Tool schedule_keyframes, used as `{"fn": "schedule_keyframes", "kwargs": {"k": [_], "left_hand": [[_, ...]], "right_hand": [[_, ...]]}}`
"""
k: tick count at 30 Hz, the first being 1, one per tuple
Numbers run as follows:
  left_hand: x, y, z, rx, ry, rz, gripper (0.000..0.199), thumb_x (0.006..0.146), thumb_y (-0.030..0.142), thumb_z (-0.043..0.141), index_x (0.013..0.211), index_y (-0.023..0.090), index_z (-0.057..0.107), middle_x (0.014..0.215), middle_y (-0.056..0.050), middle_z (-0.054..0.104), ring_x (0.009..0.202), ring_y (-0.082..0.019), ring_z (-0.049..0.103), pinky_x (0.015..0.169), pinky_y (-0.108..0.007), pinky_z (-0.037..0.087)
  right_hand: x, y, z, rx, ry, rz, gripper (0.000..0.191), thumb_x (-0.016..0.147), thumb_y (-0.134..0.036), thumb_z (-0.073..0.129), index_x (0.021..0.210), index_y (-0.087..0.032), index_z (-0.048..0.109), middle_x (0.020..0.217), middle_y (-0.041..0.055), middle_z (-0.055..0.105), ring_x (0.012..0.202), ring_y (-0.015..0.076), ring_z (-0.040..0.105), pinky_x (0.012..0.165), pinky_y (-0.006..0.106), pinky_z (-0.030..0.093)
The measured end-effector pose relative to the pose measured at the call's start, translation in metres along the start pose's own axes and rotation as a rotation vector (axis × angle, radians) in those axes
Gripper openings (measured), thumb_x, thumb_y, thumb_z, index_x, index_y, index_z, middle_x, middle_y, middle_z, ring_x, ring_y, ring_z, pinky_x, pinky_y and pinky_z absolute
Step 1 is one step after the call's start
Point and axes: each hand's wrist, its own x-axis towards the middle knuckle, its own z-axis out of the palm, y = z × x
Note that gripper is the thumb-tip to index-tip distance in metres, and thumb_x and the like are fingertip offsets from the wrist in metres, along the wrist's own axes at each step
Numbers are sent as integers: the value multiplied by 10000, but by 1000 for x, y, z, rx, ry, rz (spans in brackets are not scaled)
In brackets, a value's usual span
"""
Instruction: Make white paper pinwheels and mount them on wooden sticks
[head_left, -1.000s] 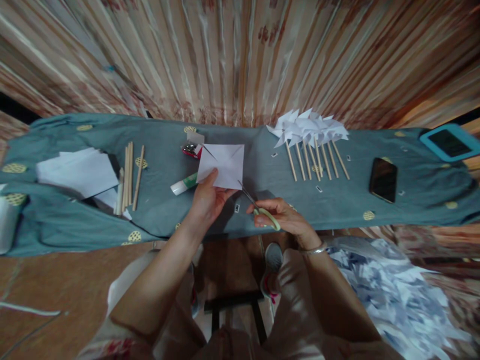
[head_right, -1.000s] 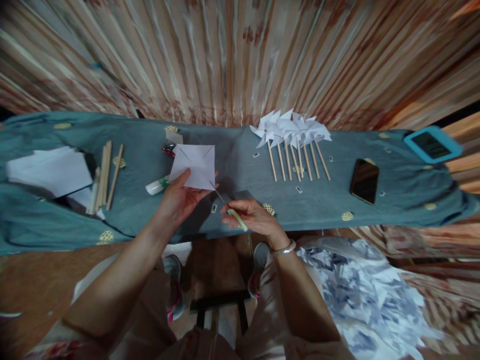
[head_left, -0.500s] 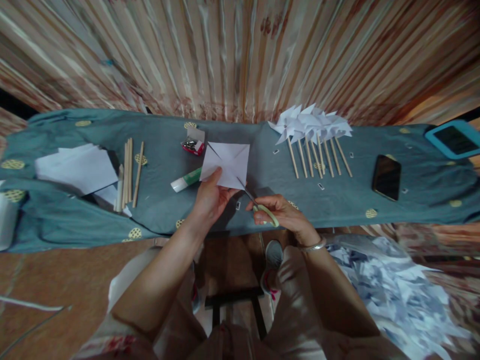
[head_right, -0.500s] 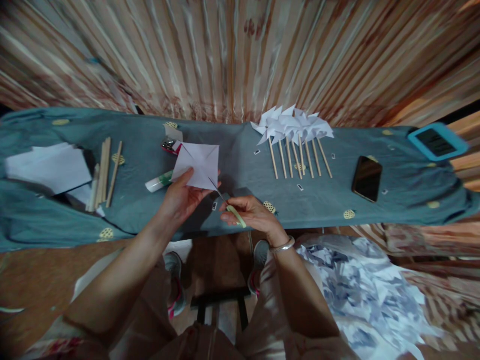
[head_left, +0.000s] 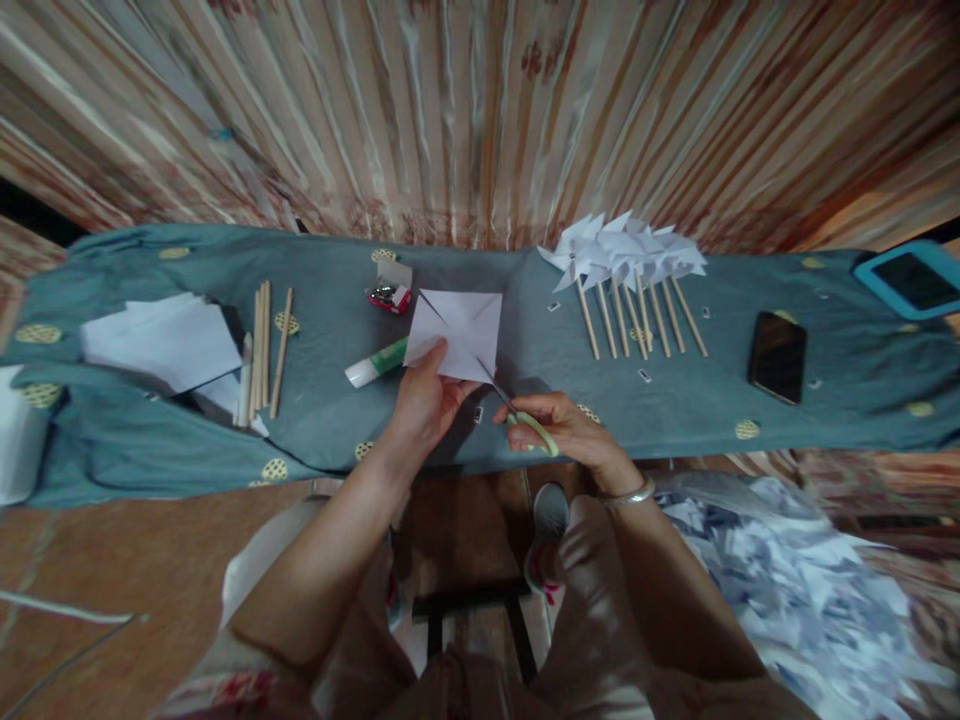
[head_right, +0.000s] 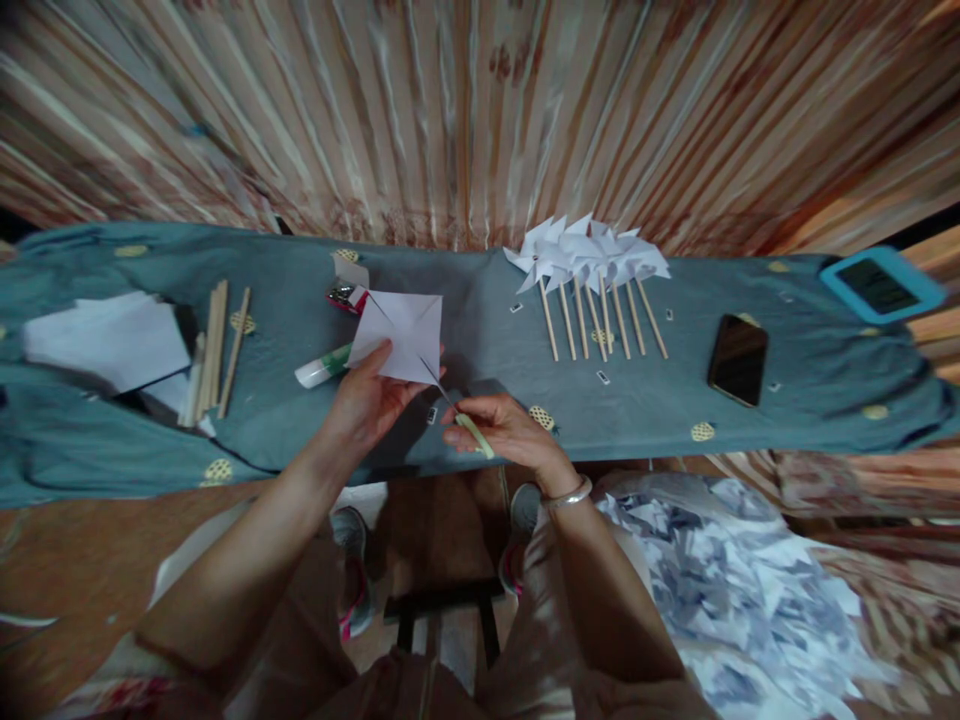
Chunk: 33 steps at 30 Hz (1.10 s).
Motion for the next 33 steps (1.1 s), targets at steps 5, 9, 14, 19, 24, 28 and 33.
{"fn": "schedule_keyframes", "kwargs": {"k": [5,9,14,19,24,28,33], "left_hand": [[1,0,-1,12,6,-4,256,956,170,492,1182,146,609,981,-96,752,921,-225,726,913,-426,583],[-1,0,1,17,20,13,261,964,160,470,1186,138,603,968,-95,748,983,-236,714,942,-455,570],[-2,0,3,-1,40,19,229,962,147,470,1133,143,621,967,-82,742,1003,-235,705,971,-465,555],[0,0,2,-17,55,21,218,953,137,487,1127,144,618,931,-64,739,875,-204,712,953,-468,563],[0,0,1,-42,46,37,253,940,121,501,1168,152,608,895,-41,739,803,-177,708,933,-450,576],[0,0,1,-25,42,28,248,951,135,485,1165,155,609,922,-47,740,814,-178,707,929,-436,578],[-2,1,4,-9,57,24,255,956,137,476,1175,158,606,940,-47,729,833,-180,702,949,-446,566]], "right_hand": [[0,-3,0,-9,-8,24,502,632,-533,850,870,-125,678,610,-57,563,537,60,500,529,196,408],[-1,-5,1,-7,-5,58,506,605,-510,872,875,-126,681,607,-68,542,530,51,478,528,191,403],[0,-4,-1,-2,-20,76,528,601,-510,877,912,-122,697,618,-64,549,532,50,480,538,191,432],[2,-1,-3,22,-26,79,520,620,-526,860,912,-129,695,606,-74,545,525,44,492,520,175,442],[3,-2,-3,52,-46,77,507,607,-498,877,902,-133,686,612,-76,554,518,37,507,509,165,457],[3,-2,-3,50,-39,75,492,590,-468,893,882,-135,678,588,-88,542,495,30,487,483,157,435],[3,-1,-3,58,-28,92,517,553,-445,917,886,-128,679,585,-85,548,506,31,497,488,151,425]]}}
